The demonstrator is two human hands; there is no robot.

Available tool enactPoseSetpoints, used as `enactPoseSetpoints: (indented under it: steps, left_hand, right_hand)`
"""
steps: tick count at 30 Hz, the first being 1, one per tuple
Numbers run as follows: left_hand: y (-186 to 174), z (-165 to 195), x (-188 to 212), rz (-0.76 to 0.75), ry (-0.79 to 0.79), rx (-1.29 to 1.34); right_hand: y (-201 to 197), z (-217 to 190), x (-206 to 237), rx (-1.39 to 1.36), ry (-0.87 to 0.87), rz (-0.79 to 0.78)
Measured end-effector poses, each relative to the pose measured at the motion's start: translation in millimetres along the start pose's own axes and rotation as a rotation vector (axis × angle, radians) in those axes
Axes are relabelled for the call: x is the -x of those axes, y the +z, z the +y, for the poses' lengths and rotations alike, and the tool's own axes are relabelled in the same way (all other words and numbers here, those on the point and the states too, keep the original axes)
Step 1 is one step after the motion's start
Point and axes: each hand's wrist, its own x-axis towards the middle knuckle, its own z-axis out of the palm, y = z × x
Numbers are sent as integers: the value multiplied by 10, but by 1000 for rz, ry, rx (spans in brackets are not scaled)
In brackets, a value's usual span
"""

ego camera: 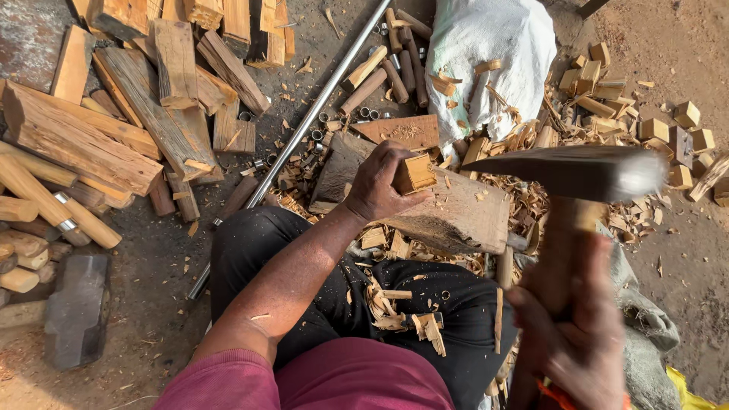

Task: The person sits on the ground and uses a hammer and chisel to carve a small block of wood held against a larger wooden stump. They repeatedly strike the chisel to remove wood shavings and shape the block, occasionally pausing to adjust the wood or inspect the carved surface.

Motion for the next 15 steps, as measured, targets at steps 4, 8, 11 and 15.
enactPoseSetpoints:
  steps: [4, 8, 11, 15]
  left_hand:
    - [103, -54, 30, -37, -46, -21]
    - [130, -85, 33, -44, -59, -33]
    - [97, -86, 0, -51, -78, -47]
    - [72, -16, -31, -54, -57, -25]
  right_hand:
    - [-267, -495, 126, -121, -142, 129]
    - [55, -857, -55, -71, -173, 76]
    - [545, -548, -326, 398, -362, -127]
    - [527, 64, -294, 251, -88, -170]
